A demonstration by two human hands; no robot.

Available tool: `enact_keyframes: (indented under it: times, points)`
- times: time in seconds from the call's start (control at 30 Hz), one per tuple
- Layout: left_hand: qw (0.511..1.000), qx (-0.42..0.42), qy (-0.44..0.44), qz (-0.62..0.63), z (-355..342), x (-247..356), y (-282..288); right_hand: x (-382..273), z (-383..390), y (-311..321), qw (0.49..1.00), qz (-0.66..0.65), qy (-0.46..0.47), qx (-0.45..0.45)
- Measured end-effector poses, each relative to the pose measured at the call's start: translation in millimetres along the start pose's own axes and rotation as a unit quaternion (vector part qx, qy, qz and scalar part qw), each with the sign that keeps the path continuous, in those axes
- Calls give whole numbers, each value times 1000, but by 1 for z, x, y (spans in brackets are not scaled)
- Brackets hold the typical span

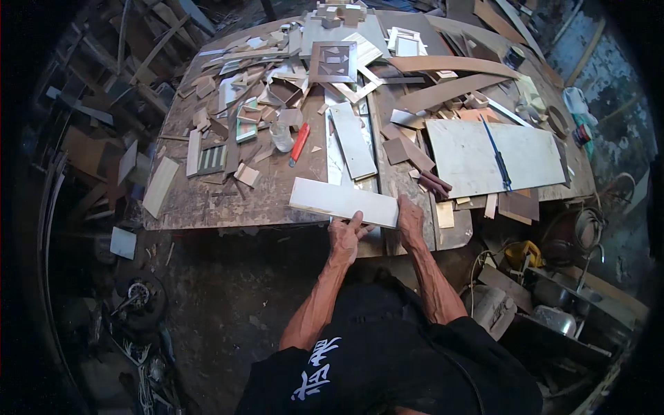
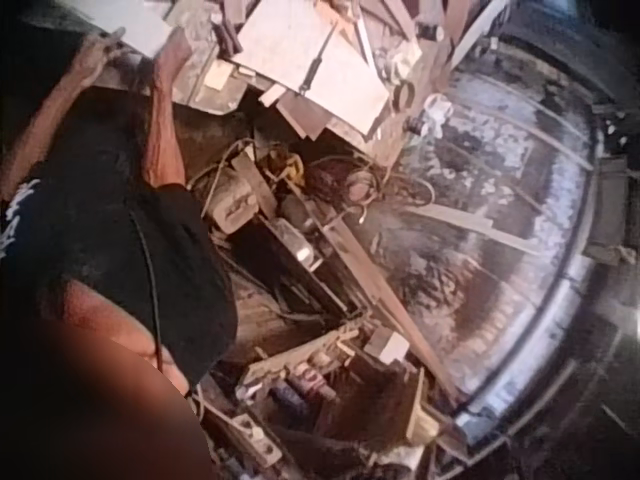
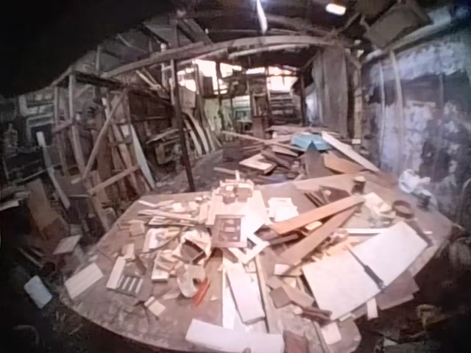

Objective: Inspecting and marking small wooden pieces at a workbench.

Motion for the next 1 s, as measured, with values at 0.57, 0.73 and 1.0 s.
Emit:
enact_keyframes:
  times: [0.57,0.73,1.0]
  points:
    - [978,191,-73,-31,-22,48,12,55,-25,34,987,-136,35,-73]
    - [978,185,-95,-31,-17,41,18,39,-23,47,985,-71,77,-136]
    - [978,164,-132,11,-9,-1,11,34,17,10,950,-157,-21,-271]
Point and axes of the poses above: each hand's wrist, its own z-axis away from the middle knuckle, its own y-axis out of the back of the hand, x = y × z, the point moved 6 cm from there along -z, towards the middle knuckle, and after that the axes turned 10 degrees about x, right-handed, at the moved point
